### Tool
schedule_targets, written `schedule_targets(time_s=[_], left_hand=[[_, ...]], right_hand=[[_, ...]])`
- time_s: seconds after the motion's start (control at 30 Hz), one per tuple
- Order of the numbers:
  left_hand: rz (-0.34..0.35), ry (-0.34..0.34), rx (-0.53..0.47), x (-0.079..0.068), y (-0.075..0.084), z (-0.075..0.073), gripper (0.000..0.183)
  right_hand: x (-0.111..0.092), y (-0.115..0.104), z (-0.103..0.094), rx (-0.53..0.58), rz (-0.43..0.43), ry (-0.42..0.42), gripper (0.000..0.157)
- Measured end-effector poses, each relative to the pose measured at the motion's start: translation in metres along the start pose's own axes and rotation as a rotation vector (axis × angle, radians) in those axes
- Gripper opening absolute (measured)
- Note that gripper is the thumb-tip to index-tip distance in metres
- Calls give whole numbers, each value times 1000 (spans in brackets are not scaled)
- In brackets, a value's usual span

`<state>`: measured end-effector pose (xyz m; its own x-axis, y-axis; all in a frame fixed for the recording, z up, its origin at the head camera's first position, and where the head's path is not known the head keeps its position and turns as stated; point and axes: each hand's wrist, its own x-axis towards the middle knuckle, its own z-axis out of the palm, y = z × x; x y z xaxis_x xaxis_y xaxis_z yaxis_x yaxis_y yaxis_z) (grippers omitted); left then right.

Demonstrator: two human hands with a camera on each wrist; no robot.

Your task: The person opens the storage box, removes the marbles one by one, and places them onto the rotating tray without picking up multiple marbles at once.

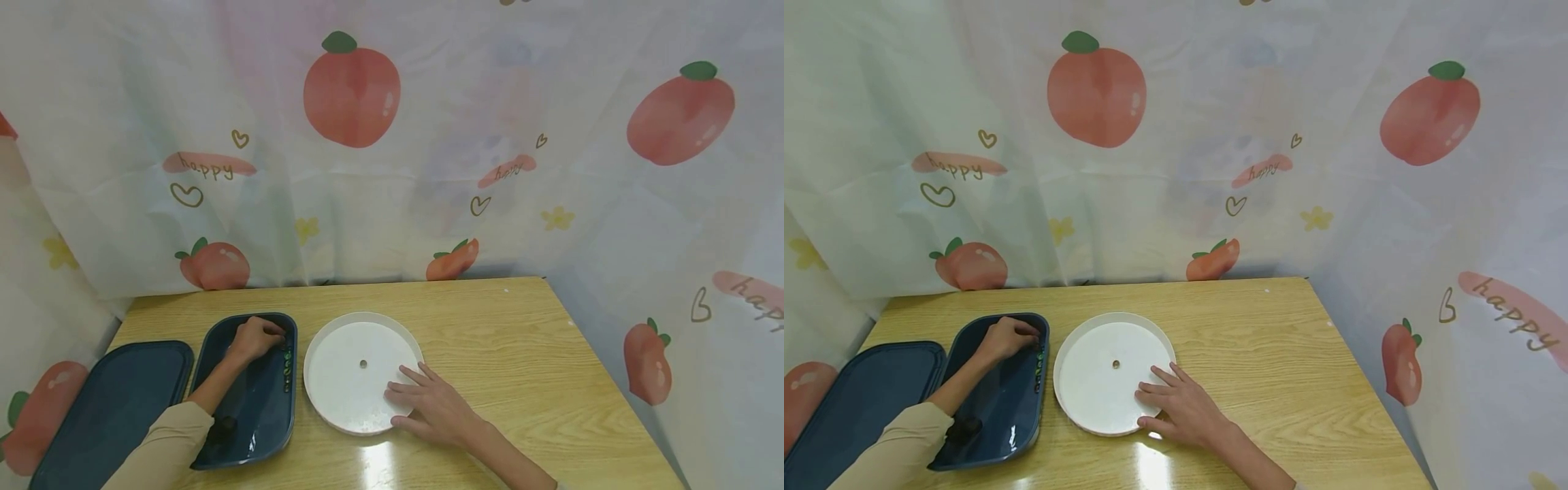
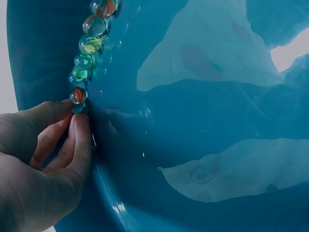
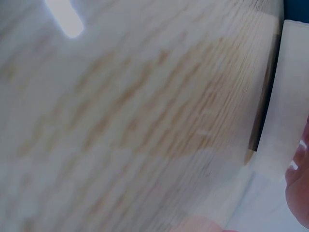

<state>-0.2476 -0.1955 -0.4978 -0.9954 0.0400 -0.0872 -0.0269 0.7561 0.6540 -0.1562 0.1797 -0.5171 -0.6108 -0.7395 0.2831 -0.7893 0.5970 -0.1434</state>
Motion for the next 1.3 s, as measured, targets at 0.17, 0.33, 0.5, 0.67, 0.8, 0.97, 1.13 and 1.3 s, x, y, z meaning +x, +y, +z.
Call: schedule_targets(time_s=[0.17,0.33,0.5,0.67,0.8,0.97,1.13,1.3], left_hand=[[7,5,-9,1,-3,1,14],[-4,1,-23,-1,-2,0,16],[-16,-2,-33,-3,-1,-1,17],[-11,28,-68,-5,3,-5,16],[-11,60,-123,-8,8,-11,17],[3,79,-156,-14,18,-20,20],[48,82,-216,-20,31,-28,21],[77,73,-275,-24,53,-26,21]], right_hand=[[1,0,0,-5,-3,0,45],[1,0,0,0,-1,1,45],[1,-1,0,2,0,-1,45],[0,0,1,-2,0,-4,46],[0,0,2,-9,-13,2,45],[0,0,2,-14,-22,9,45],[0,1,2,-17,-23,7,44],[0,1,1,-21,-21,-1,44]])
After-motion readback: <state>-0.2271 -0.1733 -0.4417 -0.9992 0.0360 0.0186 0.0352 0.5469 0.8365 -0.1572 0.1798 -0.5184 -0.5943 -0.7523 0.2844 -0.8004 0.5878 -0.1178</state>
